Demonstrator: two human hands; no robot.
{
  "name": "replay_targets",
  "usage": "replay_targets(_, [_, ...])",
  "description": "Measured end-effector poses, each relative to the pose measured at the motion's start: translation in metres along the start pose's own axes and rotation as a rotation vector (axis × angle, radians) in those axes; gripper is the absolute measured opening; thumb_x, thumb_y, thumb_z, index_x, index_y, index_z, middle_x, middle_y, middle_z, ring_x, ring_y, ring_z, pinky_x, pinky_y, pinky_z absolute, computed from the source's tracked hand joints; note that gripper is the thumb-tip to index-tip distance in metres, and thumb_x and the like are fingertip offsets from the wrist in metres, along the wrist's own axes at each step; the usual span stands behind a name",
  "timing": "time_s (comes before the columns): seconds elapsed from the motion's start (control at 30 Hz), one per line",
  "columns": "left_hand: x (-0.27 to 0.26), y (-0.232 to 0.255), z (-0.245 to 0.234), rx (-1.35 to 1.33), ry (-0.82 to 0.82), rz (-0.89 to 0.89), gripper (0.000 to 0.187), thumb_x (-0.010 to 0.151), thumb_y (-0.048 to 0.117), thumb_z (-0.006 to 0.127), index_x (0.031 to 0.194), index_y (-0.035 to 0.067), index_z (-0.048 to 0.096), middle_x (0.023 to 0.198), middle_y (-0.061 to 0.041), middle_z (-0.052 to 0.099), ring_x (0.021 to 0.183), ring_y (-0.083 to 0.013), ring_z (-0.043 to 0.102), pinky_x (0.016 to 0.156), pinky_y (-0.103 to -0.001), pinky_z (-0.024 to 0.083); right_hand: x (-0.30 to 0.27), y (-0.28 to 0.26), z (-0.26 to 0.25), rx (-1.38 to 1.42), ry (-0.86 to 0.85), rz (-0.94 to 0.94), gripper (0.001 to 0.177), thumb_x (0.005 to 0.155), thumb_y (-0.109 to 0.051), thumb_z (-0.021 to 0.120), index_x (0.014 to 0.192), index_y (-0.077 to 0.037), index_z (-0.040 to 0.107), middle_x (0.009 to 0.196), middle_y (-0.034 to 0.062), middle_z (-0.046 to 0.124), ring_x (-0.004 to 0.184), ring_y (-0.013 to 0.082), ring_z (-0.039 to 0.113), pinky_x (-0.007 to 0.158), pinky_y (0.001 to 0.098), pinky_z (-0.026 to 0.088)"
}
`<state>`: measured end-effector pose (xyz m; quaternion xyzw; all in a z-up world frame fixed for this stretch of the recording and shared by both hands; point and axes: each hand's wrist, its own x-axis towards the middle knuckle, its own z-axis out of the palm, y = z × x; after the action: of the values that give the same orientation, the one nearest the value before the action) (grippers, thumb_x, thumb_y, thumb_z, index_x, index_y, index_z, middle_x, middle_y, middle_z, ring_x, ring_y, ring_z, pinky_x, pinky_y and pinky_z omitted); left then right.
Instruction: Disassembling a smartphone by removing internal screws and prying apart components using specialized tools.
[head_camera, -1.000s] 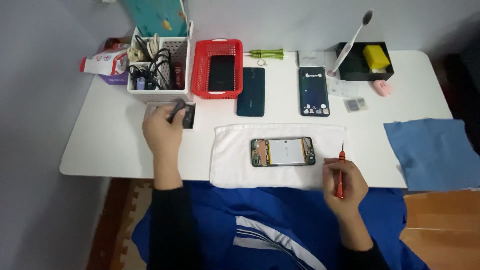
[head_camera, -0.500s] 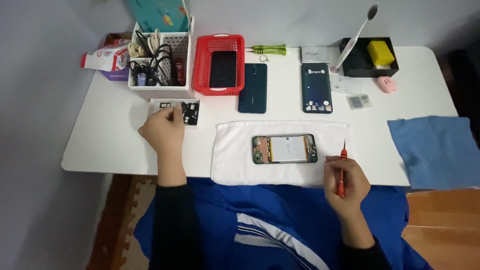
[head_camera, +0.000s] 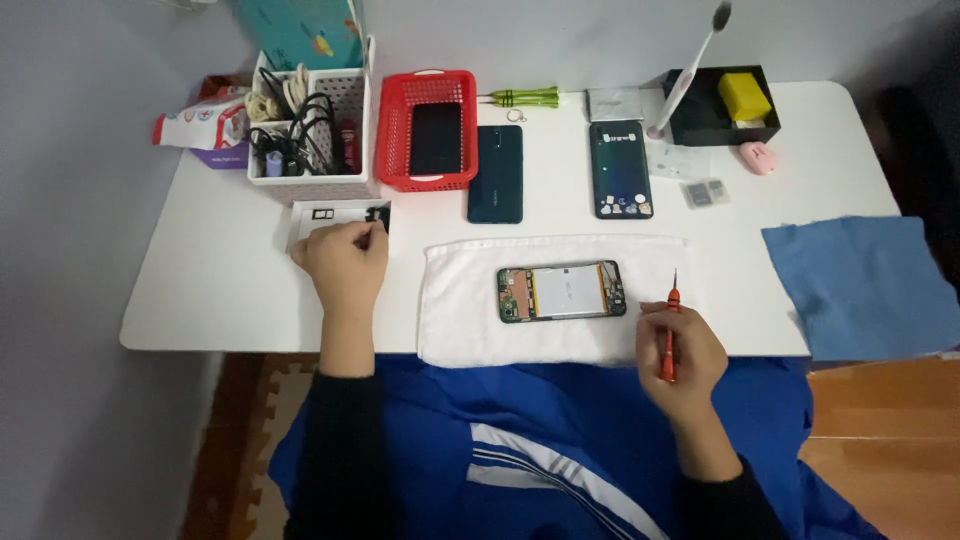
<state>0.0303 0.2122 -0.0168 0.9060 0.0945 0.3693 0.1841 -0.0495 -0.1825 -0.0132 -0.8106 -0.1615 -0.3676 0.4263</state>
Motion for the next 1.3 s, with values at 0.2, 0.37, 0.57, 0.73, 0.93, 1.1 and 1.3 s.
replay_targets(0.2, [0.003, 0.005, 0.002, 0.034, -0.039, 0.007, 0.014, 0.089, 0.019, 0.073, 0.077, 0.015, 0.078, 0.064, -0.004, 0.063, 0.075, -0.0281, 0.064, 0.089, -0.042, 0.031, -0.011, 0.017, 0.001, -0.025, -0.005, -0.016, 0.005, 0.088, 0.004, 0.070, 0.091, 0.000, 0.071, 0.087, 0.0191, 0.076, 0.078, 0.0372, 0.075, 0.077, 0.0428, 0.059])
replay_targets(0.37, [0.004, 0.015, -0.005, 0.166, -0.062, 0.053, 0.027, 0.098, 0.032, 0.066, 0.075, 0.021, 0.078, 0.071, -0.006, 0.064, 0.081, -0.0280, 0.063, 0.088, -0.044, 0.030, -0.013, 0.015, 0.002, -0.087, -0.010, -0.049, 0.009, 0.088, 0.008, 0.071, 0.094, 0.000, 0.071, 0.089, 0.0192, 0.077, 0.079, 0.0374, 0.074, 0.078, 0.0431, 0.059])
replay_targets(0.57, [0.006, 0.029, -0.010, 0.253, 0.150, 0.240, 0.032, 0.094, 0.042, 0.067, 0.070, 0.023, 0.077, 0.067, -0.007, 0.053, 0.070, -0.0289, 0.058, 0.078, -0.044, 0.035, -0.013, 0.015, 0.001, -0.109, 0.007, -0.077, 0.013, 0.087, 0.009, 0.072, 0.097, 0.000, 0.072, 0.089, 0.0175, 0.077, 0.080, 0.0363, 0.075, 0.078, 0.0428, 0.059])
replay_targets(0.73, [0.008, 0.022, -0.009, 0.253, 0.228, 0.280, 0.030, 0.093, 0.040, 0.068, 0.071, 0.021, 0.076, 0.068, -0.005, 0.052, 0.071, -0.0265, 0.057, 0.079, -0.043, 0.036, -0.017, 0.017, 0.005, -0.089, 0.053, -0.061, 0.011, 0.093, 0.007, 0.070, 0.102, 0.001, 0.072, 0.092, 0.0168, 0.078, 0.084, 0.0361, 0.075, 0.081, 0.0426, 0.059])
replay_targets(0.93, [0.013, 0.013, -0.020, -0.152, 0.410, 0.361, 0.027, 0.093, 0.022, 0.078, 0.067, 0.018, 0.071, 0.077, 0.005, 0.057, 0.072, -0.0193, 0.057, 0.078, -0.034, 0.041, -0.012, 0.014, 0.002, -0.087, 0.051, -0.066, 0.019, 0.100, 0.002, 0.061, 0.117, 0.004, 0.069, 0.097, 0.0172, 0.079, 0.082, 0.0330, 0.075, 0.081, 0.0436, 0.059])
replay_targets(1.1, [-0.013, 0.083, -0.043, -0.531, -0.063, 0.378, 0.024, 0.083, 0.011, 0.081, 0.107, 0.012, 0.078, 0.096, -0.011, 0.067, 0.095, -0.0341, 0.063, 0.086, -0.043, 0.047, -0.019, 0.026, 0.006, -0.042, 0.052, -0.051, 0.031, 0.097, 0.007, 0.060, 0.127, 0.005, 0.068, 0.100, 0.0181, 0.078, 0.086, 0.0339, 0.076, 0.084, 0.0435, 0.059])
replay_targets(1.3, [-0.037, 0.118, -0.026, -0.314, -0.533, 0.394, 0.027, 0.099, 0.025, 0.062, 0.121, 0.016, 0.074, 0.108, -0.011, 0.070, 0.107, -0.0336, 0.064, 0.089, -0.045, 0.050, -0.024, 0.030, 0.009, -0.009, 0.099, -0.002, 0.040, 0.108, -0.013, 0.054, 0.141, 0.009, 0.060, 0.099, 0.0212, 0.078, 0.087, 0.0346, 0.076, 0.080, 0.0414, 0.059])
